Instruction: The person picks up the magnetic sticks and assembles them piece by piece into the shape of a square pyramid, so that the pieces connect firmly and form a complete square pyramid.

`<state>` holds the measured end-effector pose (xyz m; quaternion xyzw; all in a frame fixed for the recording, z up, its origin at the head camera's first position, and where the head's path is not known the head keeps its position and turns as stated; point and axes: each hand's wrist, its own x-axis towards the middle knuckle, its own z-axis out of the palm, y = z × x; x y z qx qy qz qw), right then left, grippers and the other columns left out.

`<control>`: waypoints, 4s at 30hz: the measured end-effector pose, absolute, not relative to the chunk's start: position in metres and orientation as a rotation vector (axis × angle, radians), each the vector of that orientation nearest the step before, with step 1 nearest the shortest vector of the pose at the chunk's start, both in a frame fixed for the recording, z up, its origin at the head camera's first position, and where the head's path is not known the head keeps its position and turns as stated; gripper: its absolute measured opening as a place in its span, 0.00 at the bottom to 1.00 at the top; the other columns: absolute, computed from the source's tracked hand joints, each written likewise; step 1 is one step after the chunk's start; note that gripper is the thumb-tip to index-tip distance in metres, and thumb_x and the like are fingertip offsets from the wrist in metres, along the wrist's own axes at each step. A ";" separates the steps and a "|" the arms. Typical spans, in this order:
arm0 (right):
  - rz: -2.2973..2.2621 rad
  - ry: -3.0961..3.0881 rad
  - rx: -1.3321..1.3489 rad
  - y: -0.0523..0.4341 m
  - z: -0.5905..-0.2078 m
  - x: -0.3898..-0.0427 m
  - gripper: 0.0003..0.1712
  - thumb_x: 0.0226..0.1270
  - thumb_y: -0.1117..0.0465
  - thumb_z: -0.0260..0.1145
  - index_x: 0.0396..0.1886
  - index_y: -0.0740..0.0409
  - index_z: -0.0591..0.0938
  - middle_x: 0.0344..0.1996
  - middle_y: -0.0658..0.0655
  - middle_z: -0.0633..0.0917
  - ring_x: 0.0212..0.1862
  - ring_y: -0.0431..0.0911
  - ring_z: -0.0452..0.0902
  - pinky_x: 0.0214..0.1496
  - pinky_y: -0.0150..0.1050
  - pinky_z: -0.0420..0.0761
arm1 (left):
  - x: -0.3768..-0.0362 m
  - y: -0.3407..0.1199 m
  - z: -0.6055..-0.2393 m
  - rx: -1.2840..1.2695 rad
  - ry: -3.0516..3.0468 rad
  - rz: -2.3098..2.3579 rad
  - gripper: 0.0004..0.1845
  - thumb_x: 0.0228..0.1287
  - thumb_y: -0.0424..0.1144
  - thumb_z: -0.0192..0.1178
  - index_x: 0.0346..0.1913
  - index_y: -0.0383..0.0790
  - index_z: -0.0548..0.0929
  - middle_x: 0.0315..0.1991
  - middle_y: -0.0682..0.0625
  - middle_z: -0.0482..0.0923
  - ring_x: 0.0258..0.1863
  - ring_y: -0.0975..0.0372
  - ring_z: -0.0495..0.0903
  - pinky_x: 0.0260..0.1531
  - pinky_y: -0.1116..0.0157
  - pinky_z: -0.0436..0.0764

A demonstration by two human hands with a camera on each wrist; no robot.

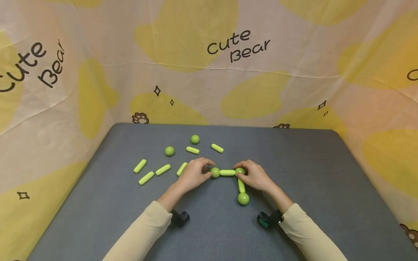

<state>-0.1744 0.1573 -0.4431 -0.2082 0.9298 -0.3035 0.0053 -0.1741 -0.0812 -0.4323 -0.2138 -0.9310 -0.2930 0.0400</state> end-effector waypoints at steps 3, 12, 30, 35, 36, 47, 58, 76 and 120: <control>-0.948 2.911 -0.648 0.157 -0.443 -0.174 0.13 0.55 0.58 0.63 0.41 0.52 0.80 0.31 0.51 0.76 0.29 0.43 0.67 0.29 0.34 0.65 | -0.174 -0.089 -0.425 -0.571 -2.855 -0.897 0.15 0.47 0.41 0.64 0.42 0.49 0.80 0.39 0.56 0.78 0.34 0.64 0.78 0.31 0.65 0.75; -0.946 2.912 -0.652 0.158 -0.444 -0.175 0.13 0.55 0.58 0.63 0.41 0.53 0.79 0.31 0.51 0.76 0.29 0.43 0.67 0.29 0.35 0.65 | -0.176 -0.117 -0.411 -0.318 -2.817 -0.938 0.15 0.46 0.42 0.65 0.40 0.47 0.81 0.38 0.56 0.78 0.35 0.61 0.78 0.32 0.62 0.75; -0.945 2.912 -0.634 0.161 -0.444 -0.175 0.13 0.55 0.57 0.62 0.41 0.51 0.80 0.29 0.49 0.75 0.28 0.42 0.66 0.28 0.34 0.65 | -0.171 -0.147 -0.424 -0.115 -2.950 -0.726 0.19 0.45 0.46 0.65 0.43 0.44 0.80 0.40 0.51 0.79 0.37 0.58 0.78 0.32 0.54 0.74; -0.953 2.913 -0.622 0.162 -0.444 -0.173 0.13 0.55 0.56 0.62 0.41 0.52 0.80 0.28 0.49 0.75 0.27 0.41 0.66 0.28 0.34 0.65 | -0.172 -0.147 -0.428 -0.100 -2.981 -0.683 0.19 0.42 0.45 0.67 0.41 0.44 0.80 0.37 0.52 0.79 0.36 0.56 0.78 0.30 0.54 0.74; -0.954 2.913 -0.618 0.163 -0.444 -0.173 0.13 0.55 0.56 0.62 0.41 0.52 0.80 0.28 0.49 0.75 0.27 0.41 0.66 0.28 0.34 0.65 | -0.172 -0.147 -0.429 -0.100 -2.988 -0.674 0.19 0.42 0.44 0.67 0.41 0.45 0.80 0.36 0.52 0.79 0.35 0.56 0.77 0.30 0.55 0.73; -0.936 2.944 -0.575 0.167 -0.445 -0.169 0.12 0.54 0.53 0.63 0.37 0.52 0.80 0.24 0.48 0.73 0.25 0.40 0.65 0.26 0.33 0.65 | -0.172 -0.148 -0.431 -0.111 -2.997 -0.667 0.16 0.42 0.39 0.64 0.39 0.46 0.81 0.32 0.53 0.79 0.31 0.55 0.78 0.24 0.56 0.73; -0.887 2.921 -0.483 0.168 -0.437 -0.155 0.12 0.51 0.52 0.65 0.31 0.54 0.77 0.24 0.48 0.74 0.25 0.39 0.66 0.27 0.34 0.67 | -0.169 -0.147 -0.429 -0.129 -2.989 -0.703 0.14 0.42 0.38 0.62 0.38 0.47 0.81 0.32 0.54 0.79 0.31 0.56 0.78 0.23 0.57 0.72; -0.866 2.861 -0.452 0.159 -0.432 -0.162 0.11 0.55 0.52 0.61 0.33 0.53 0.79 0.23 0.46 0.76 0.23 0.37 0.68 0.25 0.32 0.68 | -0.171 -0.135 -0.436 -0.271 -2.908 -0.774 0.13 0.42 0.35 0.62 0.36 0.47 0.82 0.28 0.52 0.79 0.27 0.61 0.77 0.24 0.62 0.73; -0.875 2.888 -0.285 0.147 -0.440 -0.145 0.09 0.53 0.54 0.63 0.31 0.53 0.78 0.17 0.46 0.74 0.16 0.38 0.66 0.18 0.32 0.65 | -0.189 -0.065 -0.432 -0.871 -2.977 -0.769 0.13 0.50 0.38 0.59 0.42 0.51 0.81 0.33 0.55 0.78 0.32 0.65 0.75 0.28 0.67 0.73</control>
